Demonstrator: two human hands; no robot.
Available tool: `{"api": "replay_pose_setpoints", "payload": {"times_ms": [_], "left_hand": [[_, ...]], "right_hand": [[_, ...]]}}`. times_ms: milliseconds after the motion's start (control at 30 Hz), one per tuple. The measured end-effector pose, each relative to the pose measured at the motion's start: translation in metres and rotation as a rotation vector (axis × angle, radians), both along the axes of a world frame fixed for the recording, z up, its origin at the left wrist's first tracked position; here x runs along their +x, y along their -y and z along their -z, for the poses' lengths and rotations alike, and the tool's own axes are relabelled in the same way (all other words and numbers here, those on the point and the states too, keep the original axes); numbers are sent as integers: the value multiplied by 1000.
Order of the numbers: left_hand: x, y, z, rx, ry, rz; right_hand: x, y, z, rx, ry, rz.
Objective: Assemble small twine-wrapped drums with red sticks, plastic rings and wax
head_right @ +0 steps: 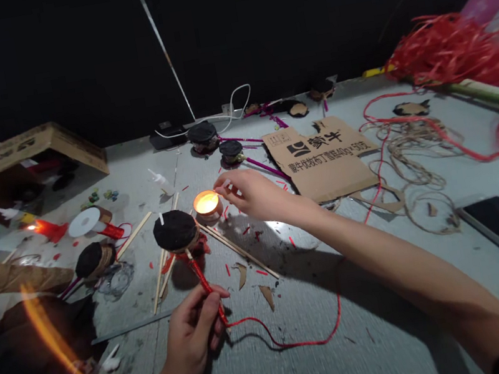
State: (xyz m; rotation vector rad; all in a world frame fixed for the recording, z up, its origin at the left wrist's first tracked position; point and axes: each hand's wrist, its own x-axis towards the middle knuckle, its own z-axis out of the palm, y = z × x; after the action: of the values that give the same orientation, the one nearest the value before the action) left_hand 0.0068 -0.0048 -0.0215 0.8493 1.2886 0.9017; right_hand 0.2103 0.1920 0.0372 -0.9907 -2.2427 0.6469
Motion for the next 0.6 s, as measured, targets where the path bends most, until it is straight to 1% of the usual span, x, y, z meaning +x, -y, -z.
{"api": "replay_pose_setpoints", "payload": {"times_ms": [67,133,200,267,333,400,467,600], "left_hand": [[0,0,0,9,-9,-7],[-1,0,0,19,-14,-9],[-1,0,-1,30,-18,-5],[0,0,-1,41,-23,-1],[1,1,-2,53,-30,3],[3,1,-2,70,-39,4],[4,0,-2,90,-48,1],[3,-3,-3,133,-68,-31]], "right_hand": [[9,14,-4,50,8,22],[23,35,0,104,50,41],[41,57,15,157,123,45],[57,79,36,193,214,39],[69,96,57,218,286,41],[76,108,71,234,338,49],[77,116,78,240,370,59],[74,126,79,232,388,80]]}}
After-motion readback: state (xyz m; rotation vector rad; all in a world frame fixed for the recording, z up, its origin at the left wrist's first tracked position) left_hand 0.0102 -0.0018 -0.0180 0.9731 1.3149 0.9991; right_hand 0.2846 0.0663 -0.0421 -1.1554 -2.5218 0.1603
